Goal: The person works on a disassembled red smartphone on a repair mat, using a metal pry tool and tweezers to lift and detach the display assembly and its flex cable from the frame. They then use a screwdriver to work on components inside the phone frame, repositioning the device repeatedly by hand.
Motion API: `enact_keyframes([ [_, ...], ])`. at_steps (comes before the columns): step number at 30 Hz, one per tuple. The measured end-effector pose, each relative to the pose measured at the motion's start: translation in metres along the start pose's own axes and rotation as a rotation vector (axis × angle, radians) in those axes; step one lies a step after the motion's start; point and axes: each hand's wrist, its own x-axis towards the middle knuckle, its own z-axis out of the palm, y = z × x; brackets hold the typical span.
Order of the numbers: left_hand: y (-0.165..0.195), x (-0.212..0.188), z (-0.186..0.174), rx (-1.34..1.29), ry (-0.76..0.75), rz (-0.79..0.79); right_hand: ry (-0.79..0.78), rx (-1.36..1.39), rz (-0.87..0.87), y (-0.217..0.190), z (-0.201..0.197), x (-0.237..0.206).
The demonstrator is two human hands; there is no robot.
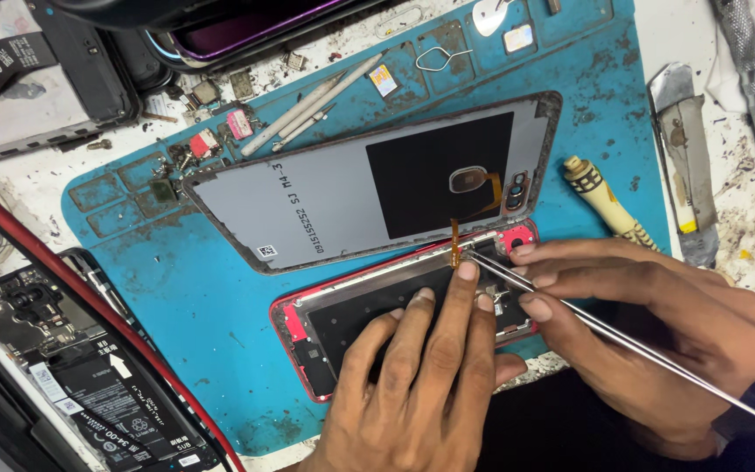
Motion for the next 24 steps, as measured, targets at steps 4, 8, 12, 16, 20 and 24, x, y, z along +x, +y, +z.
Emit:
enact_keyframes([
  [4, 0.0, 0.001, -0.001, -0.018, -0.004, 0.015, 0.055, 0.039, 0.039, 0.003, 0.002, -0.007],
  [8, 0.0, 0.002, -0.001, -0.021, -0.006, 0.014, 0.062, 0.064, 0.066, 0.008, 0.002, -0.011],
  [12, 0.0, 0.0, -0.001, -0.038, -0.012, 0.014, 0.058, 0.096, 0.09, 0.009, 0.001, -0.013],
  [16, 0.001, -0.002, -0.002, -0.052, -0.041, 0.003, 0.05, 0.107, 0.092, 0.009, 0.0, -0.013],
  [20, 0.001, -0.003, -0.001, -0.04, -0.046, 0.011, 0.059, 0.097, 0.103, 0.008, 0.0, -0.011],
  [24, 0.001, -0.002, -0.002, -0.037, -0.044, 0.021, 0.054, 0.074, 0.114, 0.007, 0.0, -0.01],
])
